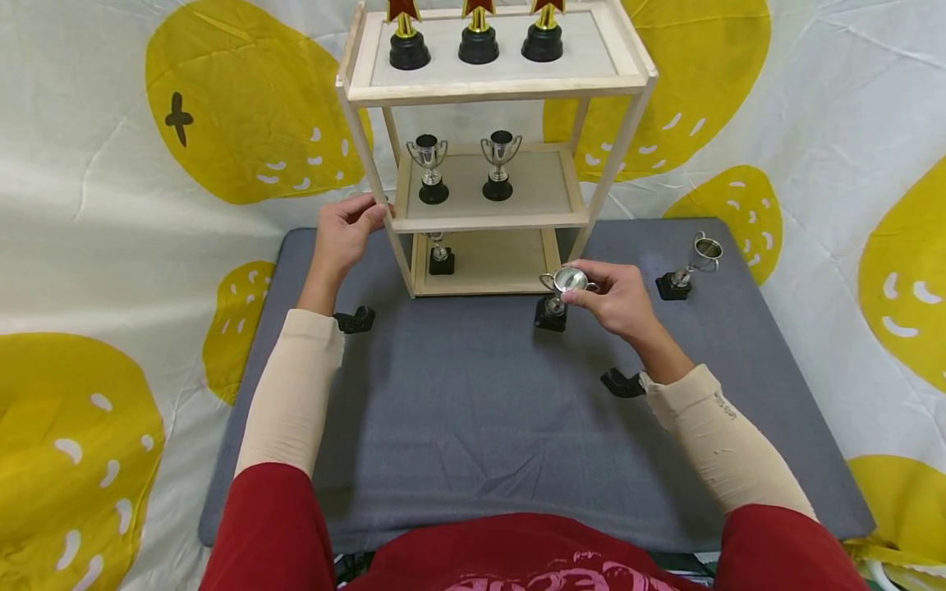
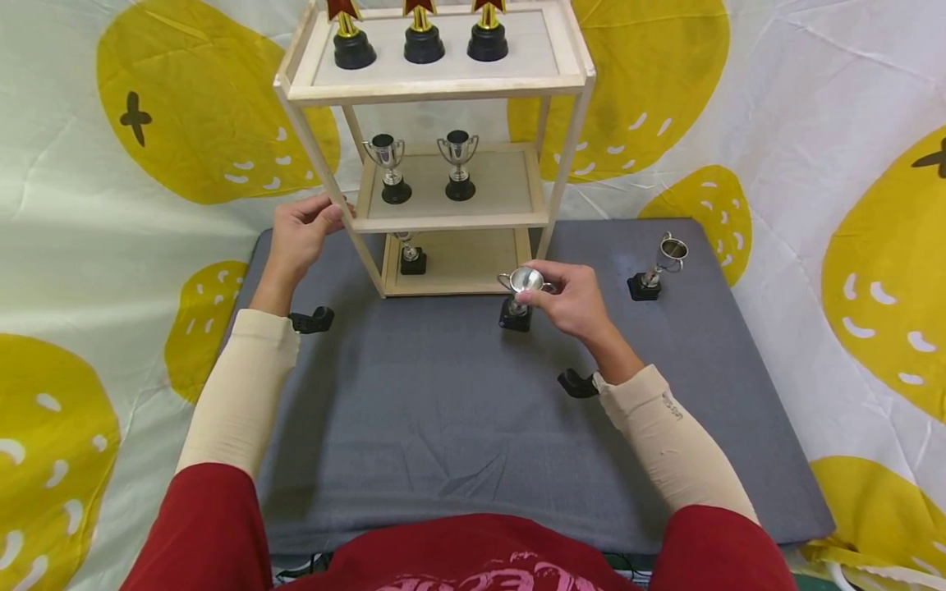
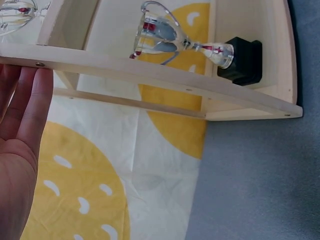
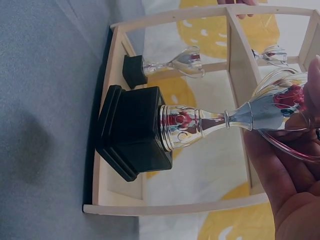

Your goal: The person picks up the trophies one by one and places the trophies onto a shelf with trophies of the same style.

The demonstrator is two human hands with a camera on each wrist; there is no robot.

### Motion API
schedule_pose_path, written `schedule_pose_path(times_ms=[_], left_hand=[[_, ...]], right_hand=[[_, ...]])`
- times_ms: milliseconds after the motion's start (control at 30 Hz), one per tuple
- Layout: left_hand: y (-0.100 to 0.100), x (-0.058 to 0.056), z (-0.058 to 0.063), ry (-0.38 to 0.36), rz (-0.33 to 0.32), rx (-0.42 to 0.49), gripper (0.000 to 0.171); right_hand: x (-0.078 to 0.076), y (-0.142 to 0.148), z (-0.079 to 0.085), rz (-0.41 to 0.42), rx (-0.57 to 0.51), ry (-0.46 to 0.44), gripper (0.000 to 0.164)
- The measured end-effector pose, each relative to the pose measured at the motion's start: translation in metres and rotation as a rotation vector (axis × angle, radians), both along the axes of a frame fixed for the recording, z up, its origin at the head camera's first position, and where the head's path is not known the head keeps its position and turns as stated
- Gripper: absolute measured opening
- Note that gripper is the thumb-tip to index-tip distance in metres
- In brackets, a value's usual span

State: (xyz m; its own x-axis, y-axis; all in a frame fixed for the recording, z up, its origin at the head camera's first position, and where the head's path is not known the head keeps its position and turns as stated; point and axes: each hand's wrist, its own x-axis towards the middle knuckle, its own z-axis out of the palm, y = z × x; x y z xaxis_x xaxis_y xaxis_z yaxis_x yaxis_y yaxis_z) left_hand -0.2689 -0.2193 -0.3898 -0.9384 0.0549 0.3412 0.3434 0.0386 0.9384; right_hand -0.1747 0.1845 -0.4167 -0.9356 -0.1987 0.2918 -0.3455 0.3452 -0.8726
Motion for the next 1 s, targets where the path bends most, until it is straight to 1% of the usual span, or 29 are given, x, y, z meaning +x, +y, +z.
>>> schedule_pose_path(times_ms=[167, 200, 367, 567, 733, 867, 1000], left_hand=[[0.003, 0.01, 0.013, -0.024, -0.005, -0.002, 0.031], [0.004, 0.012, 0.015, -0.023, -0.007, -0.001, 0.031], [0.004, 0.012, 0.015, -0.019, -0.01, 0.004, 0.031], [0.004, 0.012, 0.016, -0.02, -0.008, -0.003, 0.03], [0.003, 0.008, 0.013, -0.006, -0.02, 0.01, 0.029], [0.001, 0.002, 0.005, 0.012, -0.027, 0.016, 0.028], [-0.001, -0.003, -0.002, 0.013, -0.014, 0.004, 0.029]], right_hand=[[-0.002, -0.003, -0.001, 0.005, 0.0, 0.006, 0.04], [-0.004, -0.002, -0.004, 0.005, -0.002, 0.009, 0.04], [-0.004, -0.005, -0.003, 0.004, -0.002, -0.005, 0.04], [-0.008, -0.008, -0.003, 0.01, 0.017, 0.0, 0.039], [-0.011, -0.011, -0.003, 0.02, 0.029, 0.021, 0.037], [-0.011, -0.013, -0.003, 0.03, 0.03, 0.022, 0.038], [-0.011, -0.015, -0.002, 0.039, 0.04, 0.017, 0.04]])
